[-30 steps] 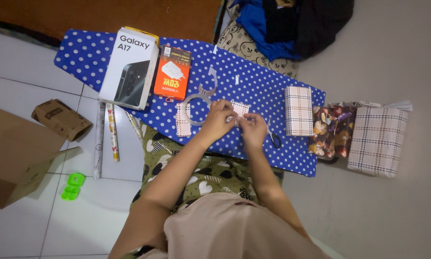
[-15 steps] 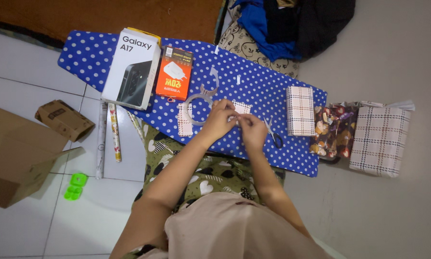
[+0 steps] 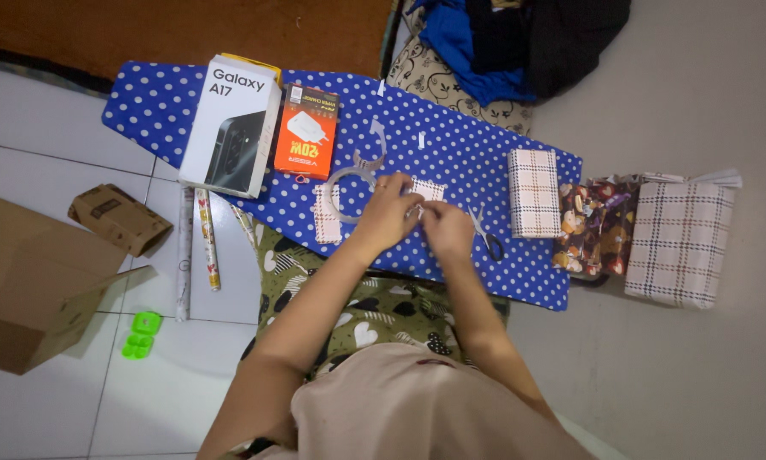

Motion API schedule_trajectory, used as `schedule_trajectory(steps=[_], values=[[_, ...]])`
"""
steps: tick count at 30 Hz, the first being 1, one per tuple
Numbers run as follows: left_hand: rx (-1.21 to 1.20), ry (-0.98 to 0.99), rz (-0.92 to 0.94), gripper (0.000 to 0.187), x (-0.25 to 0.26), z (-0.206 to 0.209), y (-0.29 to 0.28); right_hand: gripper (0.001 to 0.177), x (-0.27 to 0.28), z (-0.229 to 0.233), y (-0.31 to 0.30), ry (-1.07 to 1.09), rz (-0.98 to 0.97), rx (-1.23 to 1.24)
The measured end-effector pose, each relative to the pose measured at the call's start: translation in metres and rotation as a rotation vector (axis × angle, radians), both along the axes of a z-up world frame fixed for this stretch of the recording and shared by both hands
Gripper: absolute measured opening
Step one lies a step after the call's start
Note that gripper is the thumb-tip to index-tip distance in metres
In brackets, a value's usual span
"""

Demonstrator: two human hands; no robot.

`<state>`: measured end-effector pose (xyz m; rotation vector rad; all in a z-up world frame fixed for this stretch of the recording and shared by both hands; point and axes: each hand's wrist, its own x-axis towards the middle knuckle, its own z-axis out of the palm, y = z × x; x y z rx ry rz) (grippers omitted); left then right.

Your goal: The person tapes small patterned boxes on a blue polka-dot ironing board, using clear tape and scissors. They repeatedly apply tape to the boxes, cut the tape, and smooth it down, handling the boxes one at a time.

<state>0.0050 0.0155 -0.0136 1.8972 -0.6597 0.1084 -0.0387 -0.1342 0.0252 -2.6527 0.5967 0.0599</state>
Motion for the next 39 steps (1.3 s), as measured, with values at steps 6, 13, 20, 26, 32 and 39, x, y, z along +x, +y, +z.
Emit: schedule_trajectory(steps=[6, 13, 20, 26, 32, 39], values=[[0.123, -0.123, 0.012, 0.028, 0.001, 0.012, 0.003, 0.03, 0.006, -0.006, -0.021, 0.265, -0.135, 0.266], [0.183, -0.135, 0.024, 0.025, 0.0, 0.016, 0.004, 0.044, -0.009, -0.033, -0.044, -0.109, 0.026, 0.529], [0.173, -0.112, 0.054, 0.023, -0.001, 0.01, 0.001, 0.056, -0.013, -0.032, -0.03, -0.121, -0.403, 0.887], [0.143, -0.124, 0.074, 0.022, -0.001, 0.004, -0.004, 0.064, -0.024, -0.026, -0.018, -0.109, -0.616, 1.034], [0.147, -0.095, 0.076, 0.021, 0.0, -0.001, -0.006, 0.068, -0.034, -0.025, -0.023, 0.025, -0.78, 1.339], [0.144, -0.087, 0.071, 0.02, 0.0, -0.002, -0.005, 0.017, -0.048, -0.032, -0.025, -0.376, -0.08, 0.4]])
